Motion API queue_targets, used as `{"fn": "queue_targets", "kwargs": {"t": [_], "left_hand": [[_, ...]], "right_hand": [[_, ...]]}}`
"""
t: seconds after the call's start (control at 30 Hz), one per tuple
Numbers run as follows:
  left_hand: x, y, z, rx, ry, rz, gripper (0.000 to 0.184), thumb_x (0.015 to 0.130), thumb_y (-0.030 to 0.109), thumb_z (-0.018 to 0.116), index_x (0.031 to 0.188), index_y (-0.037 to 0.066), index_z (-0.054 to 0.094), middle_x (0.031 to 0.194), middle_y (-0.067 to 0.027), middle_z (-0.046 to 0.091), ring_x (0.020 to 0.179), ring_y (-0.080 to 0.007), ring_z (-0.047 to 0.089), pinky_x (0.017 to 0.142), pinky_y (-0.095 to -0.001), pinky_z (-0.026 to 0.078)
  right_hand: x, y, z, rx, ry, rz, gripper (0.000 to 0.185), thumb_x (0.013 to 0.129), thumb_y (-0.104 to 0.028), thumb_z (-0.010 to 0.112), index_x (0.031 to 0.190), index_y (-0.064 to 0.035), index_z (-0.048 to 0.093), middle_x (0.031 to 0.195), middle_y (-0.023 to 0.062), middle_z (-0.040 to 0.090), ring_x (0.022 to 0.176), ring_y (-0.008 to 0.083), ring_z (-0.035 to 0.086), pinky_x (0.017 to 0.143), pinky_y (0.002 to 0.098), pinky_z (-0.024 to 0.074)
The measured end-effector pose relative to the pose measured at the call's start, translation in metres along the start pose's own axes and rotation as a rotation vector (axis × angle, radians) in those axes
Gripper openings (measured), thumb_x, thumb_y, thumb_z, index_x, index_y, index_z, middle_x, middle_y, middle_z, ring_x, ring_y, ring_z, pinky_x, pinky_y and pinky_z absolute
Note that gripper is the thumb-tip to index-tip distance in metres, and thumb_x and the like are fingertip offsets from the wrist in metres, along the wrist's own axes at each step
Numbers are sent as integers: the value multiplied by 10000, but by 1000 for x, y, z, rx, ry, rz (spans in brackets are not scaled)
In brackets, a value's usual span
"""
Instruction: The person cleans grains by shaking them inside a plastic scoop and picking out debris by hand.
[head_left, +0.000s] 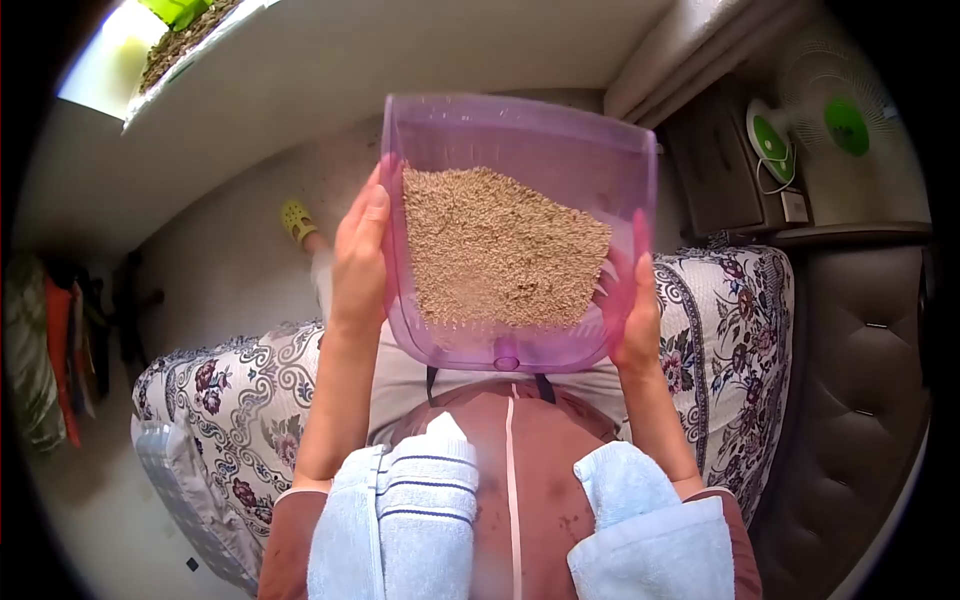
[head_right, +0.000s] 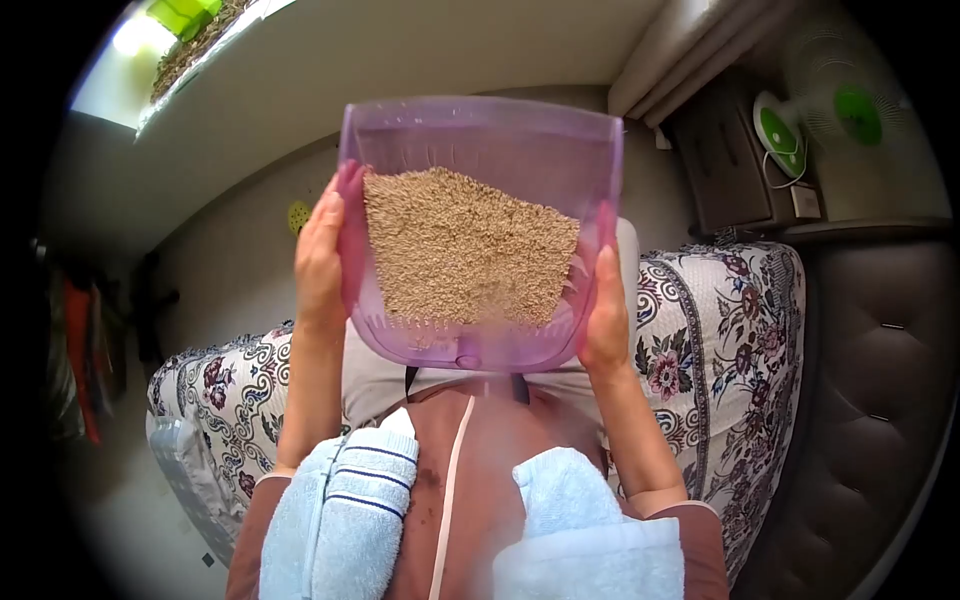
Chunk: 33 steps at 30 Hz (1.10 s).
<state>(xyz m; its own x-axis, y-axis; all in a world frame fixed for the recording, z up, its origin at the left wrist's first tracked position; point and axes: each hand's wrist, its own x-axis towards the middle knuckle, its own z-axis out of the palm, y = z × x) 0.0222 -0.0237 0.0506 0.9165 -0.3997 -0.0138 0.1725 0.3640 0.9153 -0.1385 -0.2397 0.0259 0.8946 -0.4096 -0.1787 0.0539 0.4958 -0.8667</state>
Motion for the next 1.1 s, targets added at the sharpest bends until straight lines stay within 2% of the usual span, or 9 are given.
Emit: {"fn": "queue_targets", "kwargs": {"t": [0.1, 0.13, 0.3, 0.47, 0.63, 0.7, 0.9, 1.0, 1.1], "left_hand": [[-1, 25, 12, -48, -107, 216, 508, 1032, 227, 351, 1435, -70, 263, 1435, -157, 402, 1302, -221, 417, 1096, -328, 312], [6, 11, -5, -94, -91, 73, 511, 1031, 232, 353, 1436, -68, 265, 1443, -155, 392, 1327, -218, 387, 1106, -328, 295], [-10, -36, -25, -138, 39, -37, 479, 1029, 195, 352, 1423, -70, 290, 1420, -149, 422, 1299, -207, 418, 1095, -315, 315], [-11, -42, -33, -109, 88, -109, 461, 1022, 166, 346, 1413, -75, 307, 1403, -157, 436, 1284, -207, 433, 1084, -312, 331], [0, 23, -4, -49, 31, 189, 495, 1022, 206, 355, 1415, -88, 289, 1438, -191, 389, 1321, -250, 394, 1119, -341, 284], [-1, 31, -1, -79, -22, 222, 510, 1024, 221, 355, 1419, -92, 275, 1452, -191, 368, 1341, -256, 366, 1132, -352, 258], [-19, -31, -32, -15, 83, -21, 496, 1026, 211, 362, 1420, -82, 291, 1436, -174, 395, 1326, -228, 385, 1116, -336, 278], [-8, -36, -39, 12, 108, -96, 486, 1027, 205, 344, 1413, -86, 297, 1404, -189, 429, 1297, -228, 417, 1108, -311, 283], [4, -16, -28, 2, 97, -66, 470, 1025, 198, 339, 1397, -88, 326, 1361, -190, 472, 1249, -227, 465, 1097, -310, 302]], "right_hand": [[10, 9, 6, 46, -8, -157, 651, 980, -507, 354, 1520, -238, 111, 1406, 132, 414, 1203, 251, 479, 1009, 407, 373], [14, 18, 6, 63, 18, -136, 648, 981, -509, 350, 1520, -237, 116, 1405, 129, 415, 1205, 250, 475, 1007, 401, 374], [2, 37, -18, -93, 24, -52, 594, 1017, -434, 300, 1510, -135, 156, 1413, 125, 407, 1234, 232, 454, 1022, 383, 373], [8, 14, 1, -85, 43, 19, 551, 1028, -390, 292, 1499, -122, 196, 1398, 119, 428, 1265, 236, 438, 1071, 363, 348], [12, -32, 20, -29, -172, -107, 604, 1009, -448, 310, 1515, -164, 140, 1472, 133, 347, 1323, 240, 386, 1080, 369, 328], [22, -5, 25, -12, -58, -271, 609, 999, -449, 333, 1518, -200, 136, 1507, 129, 291, 1345, 258, 345, 1089, 386, 302], [3, 45, -9, -56, -8, 39, 609, 1009, -441, 313, 1507, -126, 160, 1479, 132, 329, 1305, 261, 394, 1065, 384, 331], [14, 54, -23, -94, 27, 70, 583, 1017, -432, 299, 1495, -111, 206, 1469, 120, 348, 1276, 241, 431, 1064, 362, 343], [14, 6, 12, -162, 38, 1, 602, 1005, -455, 328, 1498, -134, 204, 1465, 111, 352, 1278, 245, 426, 1072, 378, 335]]}}
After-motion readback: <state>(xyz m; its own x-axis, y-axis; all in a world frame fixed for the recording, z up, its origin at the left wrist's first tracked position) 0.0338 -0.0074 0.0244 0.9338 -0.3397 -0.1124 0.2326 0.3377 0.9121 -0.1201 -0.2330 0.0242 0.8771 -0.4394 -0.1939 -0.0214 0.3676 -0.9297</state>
